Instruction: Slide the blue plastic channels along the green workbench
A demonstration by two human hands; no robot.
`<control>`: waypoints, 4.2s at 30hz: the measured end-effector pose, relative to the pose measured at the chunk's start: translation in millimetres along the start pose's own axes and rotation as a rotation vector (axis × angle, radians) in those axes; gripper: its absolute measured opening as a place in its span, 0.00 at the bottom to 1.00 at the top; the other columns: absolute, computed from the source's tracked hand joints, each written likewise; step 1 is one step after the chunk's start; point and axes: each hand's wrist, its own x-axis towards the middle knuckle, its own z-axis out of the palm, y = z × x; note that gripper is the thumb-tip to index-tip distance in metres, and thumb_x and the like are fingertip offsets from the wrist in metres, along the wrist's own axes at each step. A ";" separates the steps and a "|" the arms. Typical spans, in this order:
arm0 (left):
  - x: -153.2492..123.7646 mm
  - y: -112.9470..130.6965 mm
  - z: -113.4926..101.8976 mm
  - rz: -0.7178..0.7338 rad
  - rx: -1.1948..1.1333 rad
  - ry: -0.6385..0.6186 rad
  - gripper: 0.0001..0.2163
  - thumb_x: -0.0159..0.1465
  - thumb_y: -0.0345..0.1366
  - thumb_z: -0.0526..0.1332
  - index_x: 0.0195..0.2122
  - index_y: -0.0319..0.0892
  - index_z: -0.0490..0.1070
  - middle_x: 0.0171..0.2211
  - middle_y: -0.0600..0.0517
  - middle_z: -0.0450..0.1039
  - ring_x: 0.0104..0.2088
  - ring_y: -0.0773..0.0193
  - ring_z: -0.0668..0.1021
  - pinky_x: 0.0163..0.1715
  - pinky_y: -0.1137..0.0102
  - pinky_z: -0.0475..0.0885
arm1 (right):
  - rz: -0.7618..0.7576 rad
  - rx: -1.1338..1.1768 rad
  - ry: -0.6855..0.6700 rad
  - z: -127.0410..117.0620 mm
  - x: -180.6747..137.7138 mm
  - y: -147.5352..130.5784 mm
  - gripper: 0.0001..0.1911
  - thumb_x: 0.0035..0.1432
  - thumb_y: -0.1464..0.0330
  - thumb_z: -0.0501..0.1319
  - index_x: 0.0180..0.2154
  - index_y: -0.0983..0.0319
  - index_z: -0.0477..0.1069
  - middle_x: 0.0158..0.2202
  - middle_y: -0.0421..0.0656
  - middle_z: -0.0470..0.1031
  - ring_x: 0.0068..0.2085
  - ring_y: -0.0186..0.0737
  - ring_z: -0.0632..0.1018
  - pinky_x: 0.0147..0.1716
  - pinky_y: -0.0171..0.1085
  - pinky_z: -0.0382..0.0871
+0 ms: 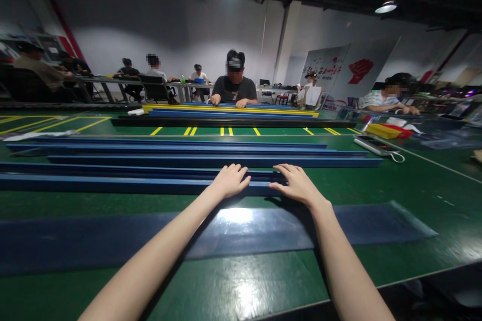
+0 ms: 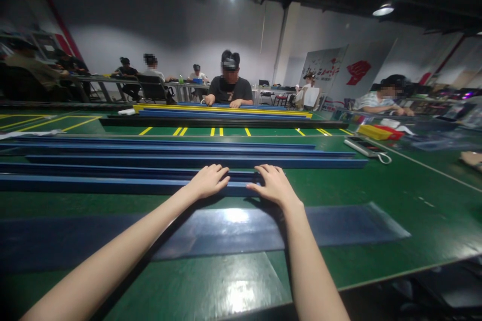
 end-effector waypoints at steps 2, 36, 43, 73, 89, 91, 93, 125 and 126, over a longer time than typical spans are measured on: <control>-0.3 -3.8 0.5 0.000 0.015 -0.002 0.19 0.64 0.42 0.42 0.49 0.39 0.64 0.42 0.44 0.69 0.43 0.55 0.70 0.40 0.63 0.64 | 0.024 0.009 0.001 -1.5 -1.5 3.5 0.32 0.51 0.48 0.52 0.51 0.61 0.64 0.50 0.48 0.68 0.50 0.47 0.67 0.49 0.43 0.56; -20.4 -24.2 9.2 -0.063 0.129 0.143 0.17 0.64 0.35 0.44 0.49 0.37 0.66 0.41 0.46 0.72 0.40 0.59 0.73 0.40 0.66 0.64 | 0.046 0.014 -0.038 8.8 -2.4 9.2 0.32 0.51 0.51 0.55 0.52 0.66 0.62 0.49 0.52 0.68 0.49 0.48 0.68 0.47 0.43 0.60; -17.3 -29.7 1.0 -0.113 -0.061 0.050 0.18 0.63 0.37 0.45 0.49 0.38 0.66 0.45 0.46 0.71 0.44 0.58 0.71 0.44 0.65 0.64 | 0.040 0.027 -0.018 7.9 -3.3 9.5 0.31 0.51 0.51 0.56 0.51 0.63 0.64 0.48 0.51 0.68 0.49 0.48 0.68 0.46 0.44 0.60; -27.2 -4.5 -63.1 -0.061 -0.108 -0.713 0.12 0.46 0.40 0.65 0.32 0.44 0.75 0.31 0.50 0.75 0.29 0.63 0.75 0.22 0.75 0.63 | 0.078 0.181 -0.018 4.5 -5.5 10.9 0.32 0.46 0.50 0.60 0.49 0.62 0.66 0.46 0.49 0.70 0.48 0.47 0.70 0.46 0.42 0.64; -26.6 -0.3 -52.2 -0.073 -0.131 -0.735 0.09 0.44 0.36 0.66 0.27 0.42 0.77 0.27 0.48 0.76 0.28 0.60 0.76 0.23 0.73 0.65 | 0.088 0.206 -0.021 3.4 -5.7 10.1 0.30 0.46 0.52 0.61 0.49 0.61 0.66 0.46 0.48 0.70 0.48 0.46 0.69 0.46 0.42 0.63; -27.1 -1.4 -50.8 -0.073 -0.150 -0.725 0.09 0.45 0.36 0.66 0.28 0.42 0.77 0.28 0.48 0.76 0.29 0.61 0.76 0.23 0.74 0.64 | 0.084 0.205 -0.020 3.9 -5.5 10.6 0.31 0.46 0.52 0.61 0.49 0.61 0.66 0.46 0.48 0.70 0.48 0.46 0.69 0.46 0.42 0.63; -27.5 -1.9 -49.8 -0.071 -0.164 -0.722 0.09 0.45 0.34 0.66 0.29 0.42 0.76 0.29 0.49 0.76 0.29 0.61 0.76 0.22 0.74 0.64 | 0.077 0.204 -0.024 4.5 -5.1 11.3 0.31 0.46 0.52 0.60 0.49 0.62 0.66 0.46 0.49 0.70 0.48 0.46 0.69 0.46 0.42 0.63; -21.6 4.1 -57.2 -0.029 -0.242 -0.346 0.06 0.54 0.30 0.55 0.30 0.45 0.70 0.32 0.53 0.73 0.33 0.63 0.74 0.27 0.74 0.62 | 0.021 0.171 0.113 -2.4 1.1 -2.1 0.21 0.55 0.53 0.52 0.43 0.60 0.69 0.44 0.45 0.71 0.46 0.43 0.69 0.46 0.42 0.59; -21.3 4.1 -56.9 -0.039 -0.237 -0.318 0.07 0.55 0.30 0.54 0.31 0.45 0.70 0.32 0.53 0.73 0.34 0.63 0.74 0.28 0.74 0.62 | 0.011 0.159 0.154 -3.6 2.0 -6.2 0.20 0.56 0.54 0.52 0.43 0.60 0.69 0.43 0.45 0.71 0.46 0.43 0.69 0.46 0.42 0.59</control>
